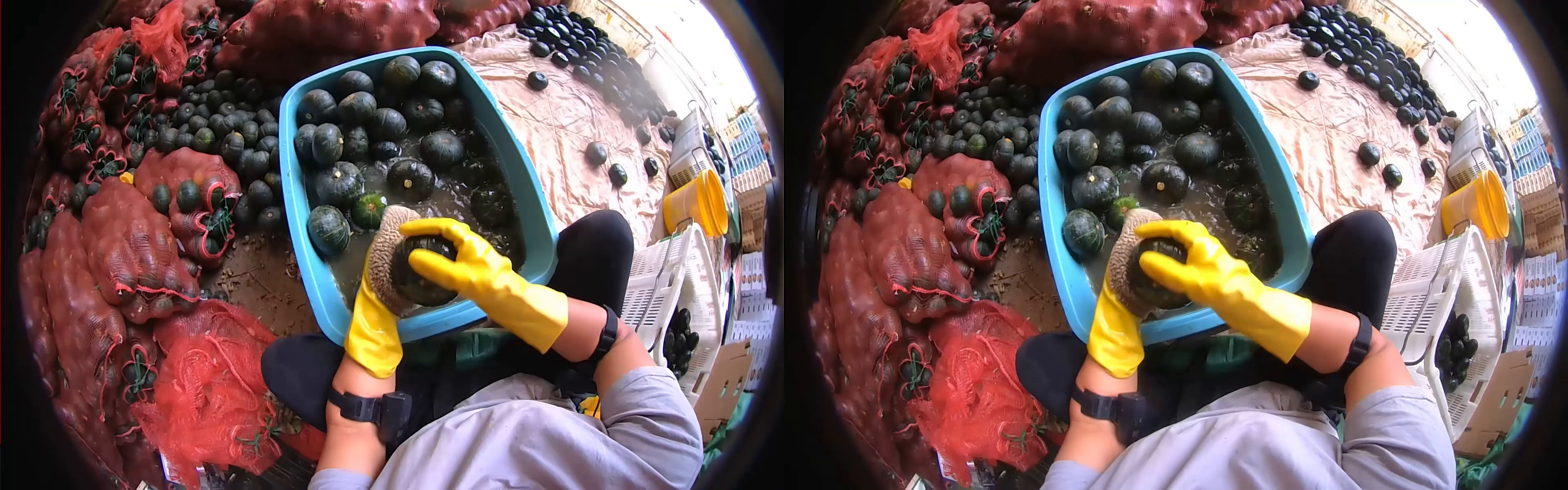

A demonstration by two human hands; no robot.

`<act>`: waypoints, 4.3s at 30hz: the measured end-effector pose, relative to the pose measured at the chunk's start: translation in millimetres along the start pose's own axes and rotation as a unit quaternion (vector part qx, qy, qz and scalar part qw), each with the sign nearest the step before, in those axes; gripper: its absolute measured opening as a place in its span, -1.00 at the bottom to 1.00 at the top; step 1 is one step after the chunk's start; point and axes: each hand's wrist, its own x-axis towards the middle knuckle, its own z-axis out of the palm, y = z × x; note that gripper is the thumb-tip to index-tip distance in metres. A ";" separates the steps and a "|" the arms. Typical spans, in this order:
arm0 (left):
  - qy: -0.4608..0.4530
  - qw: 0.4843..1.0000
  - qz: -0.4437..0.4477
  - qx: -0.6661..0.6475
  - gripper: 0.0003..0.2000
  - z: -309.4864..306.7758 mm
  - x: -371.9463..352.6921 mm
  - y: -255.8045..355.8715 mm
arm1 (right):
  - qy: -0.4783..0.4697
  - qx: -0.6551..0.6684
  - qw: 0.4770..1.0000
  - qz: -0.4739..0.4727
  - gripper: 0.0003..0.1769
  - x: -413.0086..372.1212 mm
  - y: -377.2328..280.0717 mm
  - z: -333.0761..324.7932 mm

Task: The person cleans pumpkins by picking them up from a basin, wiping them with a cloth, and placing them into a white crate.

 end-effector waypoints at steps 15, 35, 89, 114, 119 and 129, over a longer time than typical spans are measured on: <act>0.097 0.843 0.118 0.515 -0.46 7.2 0.1 20.3 | -0.041 0.129 0.990 0.035 0.05 28.8 86.7 -3.7; 0.137 0.749 0.186 0.620 -0.15 -4.5 -18.0 27.0 | -0.048 -0.183 0.981 -0.047 -0.02 21.9 13.2 -18.3; 0.545 0.829 -0.112 0.053 -0.49 7.6 1.9 -45.9 | 0.098 0.621 0.768 0.118 -0.32 86.2 55.3 -90.7; 0.360 0.813 -0.157 0.431 -0.53 -16.1 9.0 -36.7 | -0.071 -0.258 0.963 0.019 -0.17 119.3 83.8 -97.2; 0.071 0.568 -0.223 0.789 -0.53 -22.5 5.8 -33.6 | -0.062 -0.323 0.944 -0.023 -0.01 130.3 107.3 -26.4; 0.225 0.814 -0.083 0.530 -0.48 -64.8 4.1 -76.5 | -0.092 0.097 0.986 0.097 -0.09 164.1 150.5 -16.0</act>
